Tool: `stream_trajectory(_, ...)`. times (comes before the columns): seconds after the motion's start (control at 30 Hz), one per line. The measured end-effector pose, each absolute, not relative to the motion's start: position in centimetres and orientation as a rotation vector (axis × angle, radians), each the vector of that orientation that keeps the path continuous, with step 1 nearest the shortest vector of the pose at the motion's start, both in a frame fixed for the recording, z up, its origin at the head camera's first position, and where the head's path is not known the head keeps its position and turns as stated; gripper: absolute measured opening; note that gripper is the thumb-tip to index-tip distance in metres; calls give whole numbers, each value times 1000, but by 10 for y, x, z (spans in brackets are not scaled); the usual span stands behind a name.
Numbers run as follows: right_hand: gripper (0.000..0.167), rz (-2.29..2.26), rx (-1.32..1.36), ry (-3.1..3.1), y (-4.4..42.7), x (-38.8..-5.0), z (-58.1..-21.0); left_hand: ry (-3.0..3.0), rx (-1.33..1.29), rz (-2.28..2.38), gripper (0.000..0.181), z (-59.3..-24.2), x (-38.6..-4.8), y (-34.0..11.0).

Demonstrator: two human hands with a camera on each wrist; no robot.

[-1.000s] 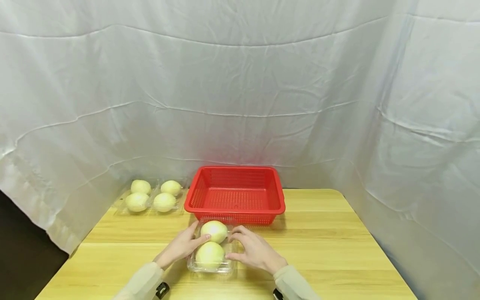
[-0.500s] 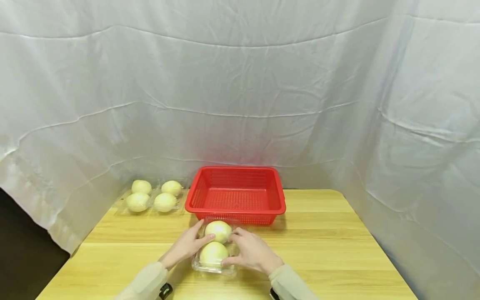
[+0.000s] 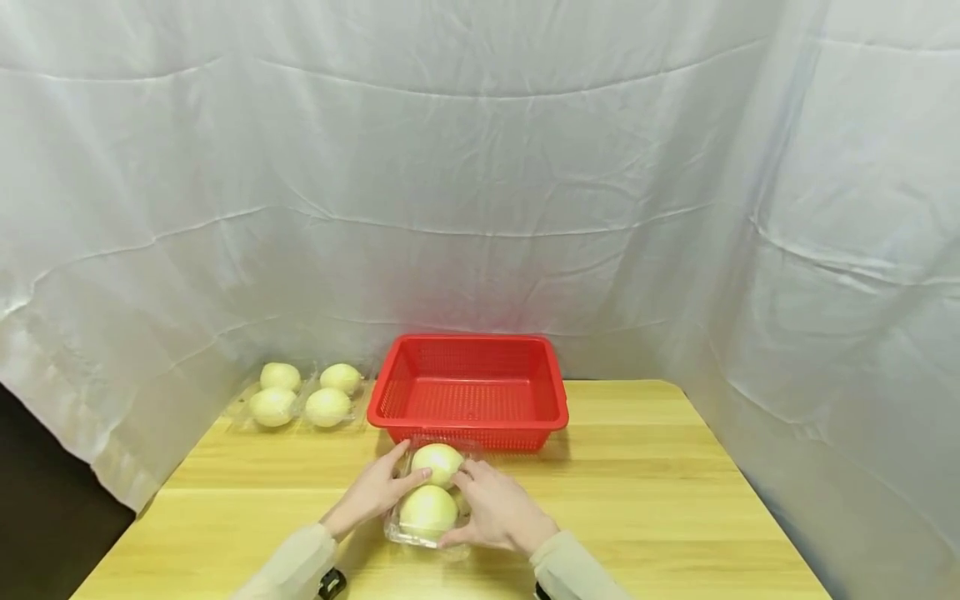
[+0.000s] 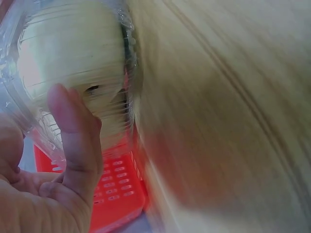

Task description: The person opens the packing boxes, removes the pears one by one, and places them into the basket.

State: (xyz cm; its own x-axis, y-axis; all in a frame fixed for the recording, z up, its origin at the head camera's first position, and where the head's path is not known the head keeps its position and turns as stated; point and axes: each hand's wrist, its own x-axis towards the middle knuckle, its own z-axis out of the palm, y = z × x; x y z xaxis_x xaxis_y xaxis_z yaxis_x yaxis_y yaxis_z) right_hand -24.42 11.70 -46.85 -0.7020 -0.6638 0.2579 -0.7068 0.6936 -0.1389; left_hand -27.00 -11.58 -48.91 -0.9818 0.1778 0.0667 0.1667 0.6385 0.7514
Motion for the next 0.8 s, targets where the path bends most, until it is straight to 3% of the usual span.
stream_trajectory(0.3,76,289,1122,-2665,116,-243,-472,2790,300,1347,85,-494,-267,-114)
stream_trajectory(0.8,81,160,1078,-2746,108,-245,-458,2649,494,1355,62,-486,-254,-124)
